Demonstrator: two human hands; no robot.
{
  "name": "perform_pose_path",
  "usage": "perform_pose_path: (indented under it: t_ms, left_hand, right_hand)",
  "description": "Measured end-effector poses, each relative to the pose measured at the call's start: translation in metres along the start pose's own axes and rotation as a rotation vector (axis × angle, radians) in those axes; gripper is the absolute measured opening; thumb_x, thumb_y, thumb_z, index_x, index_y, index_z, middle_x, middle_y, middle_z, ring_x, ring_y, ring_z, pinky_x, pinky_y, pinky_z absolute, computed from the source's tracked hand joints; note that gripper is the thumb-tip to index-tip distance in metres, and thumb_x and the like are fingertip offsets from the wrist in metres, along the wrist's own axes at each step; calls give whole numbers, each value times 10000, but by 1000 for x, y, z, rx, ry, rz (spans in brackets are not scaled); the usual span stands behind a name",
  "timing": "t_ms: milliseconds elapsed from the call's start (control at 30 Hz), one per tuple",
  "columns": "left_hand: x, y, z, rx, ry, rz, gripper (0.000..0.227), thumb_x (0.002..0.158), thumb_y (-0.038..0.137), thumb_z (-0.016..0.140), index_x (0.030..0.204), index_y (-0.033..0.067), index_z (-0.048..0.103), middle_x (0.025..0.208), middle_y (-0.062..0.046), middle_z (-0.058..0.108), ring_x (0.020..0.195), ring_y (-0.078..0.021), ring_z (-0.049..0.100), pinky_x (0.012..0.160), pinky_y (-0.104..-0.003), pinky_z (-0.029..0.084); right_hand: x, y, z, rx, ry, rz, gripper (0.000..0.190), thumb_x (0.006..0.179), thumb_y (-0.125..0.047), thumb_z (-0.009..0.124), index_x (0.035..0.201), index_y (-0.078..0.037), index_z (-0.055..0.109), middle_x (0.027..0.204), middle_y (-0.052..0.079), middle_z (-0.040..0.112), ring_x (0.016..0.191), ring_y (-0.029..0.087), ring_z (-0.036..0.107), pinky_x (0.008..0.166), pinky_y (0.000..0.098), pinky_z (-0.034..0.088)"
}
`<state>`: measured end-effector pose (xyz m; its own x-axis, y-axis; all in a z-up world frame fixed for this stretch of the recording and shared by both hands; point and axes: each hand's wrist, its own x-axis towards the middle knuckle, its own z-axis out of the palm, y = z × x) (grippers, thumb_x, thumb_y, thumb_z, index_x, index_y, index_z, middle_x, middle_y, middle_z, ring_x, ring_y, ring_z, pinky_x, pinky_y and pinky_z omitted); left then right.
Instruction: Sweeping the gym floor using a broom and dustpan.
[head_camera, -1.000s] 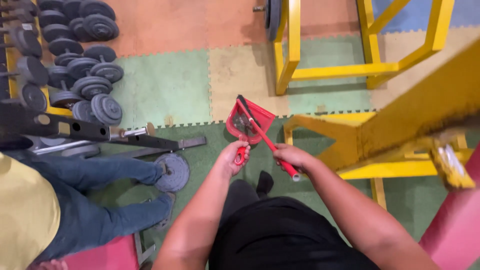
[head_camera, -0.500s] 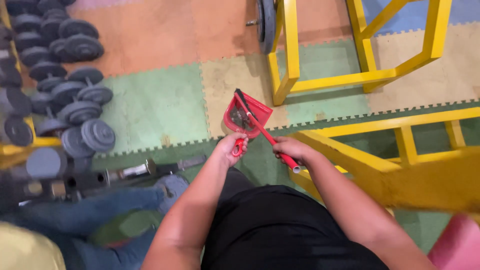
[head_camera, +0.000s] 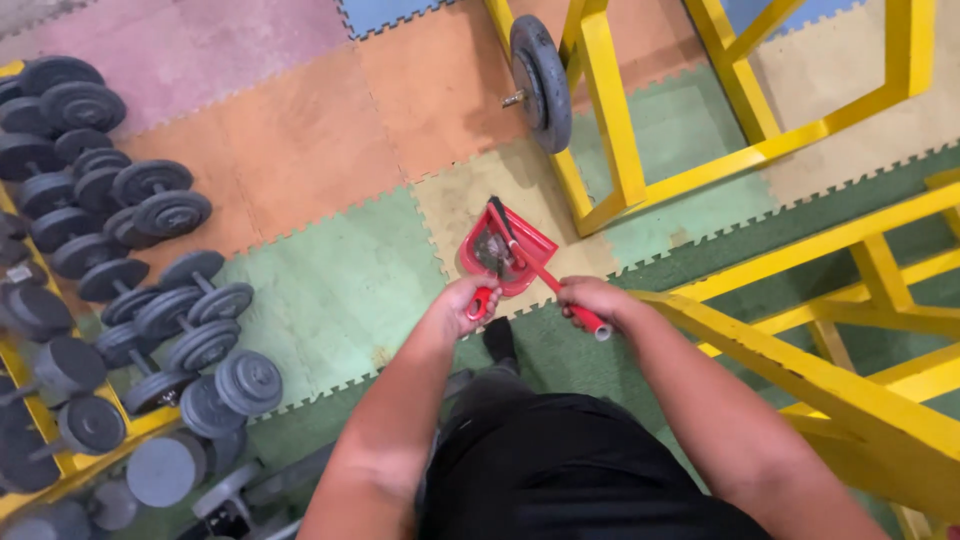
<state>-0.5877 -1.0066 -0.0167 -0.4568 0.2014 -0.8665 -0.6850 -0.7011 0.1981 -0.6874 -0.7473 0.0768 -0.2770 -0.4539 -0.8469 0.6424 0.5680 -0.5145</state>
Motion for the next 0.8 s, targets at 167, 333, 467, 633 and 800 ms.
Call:
perform_pose_path:
  t_ms: [167,333,467,633,800]
  left_hand:
    - [23,44,-54,99,-41,-96,166,953,172,630,1003,15,637,829,-86,694,602,-136,625,524,-244,562]
    - [21,60,-52,168,86,-71,139,931,181,620,1001,62,608,872,-97,717,656,-137,657,556,-256,557]
    - [50,53,-63,183,79,-129,174,893,177,636,988,31,635,860,-100,704,630,-146,621,552,-254,566]
    - [31,70,-46,190,96,-93,194,837,159,639,961,11,621,835,-141,708,644,-191,663,532,-269,556]
    - [6,76,-13,285,324,58,203,824,61,648,1024,31,666,833,-124,708,690,-216,727,581,-336,626]
  right_hand:
    - [-17,-12,-10,136,0,-39,263,913,-214,593,1112,-65,508,719,19,560,501,123,513,411,290,413]
    - [-33,24,-30,-19,136,225,584,839,-64,629,1357,-244,428,795,56,677,553,184,609,488,344,505]
    - [-15,82,-67,-151,219,175,462,913,-137,583,1364,-42,555,718,68,584,525,159,533,443,318,443]
    - [-25,94,-104,-79,306,333,352,942,-143,563,1292,-104,577,701,44,608,543,165,593,477,341,506]
    - [-31,80,-120,-229,312,330,251,921,-126,580,1164,-102,638,612,79,551,471,206,488,443,375,390]
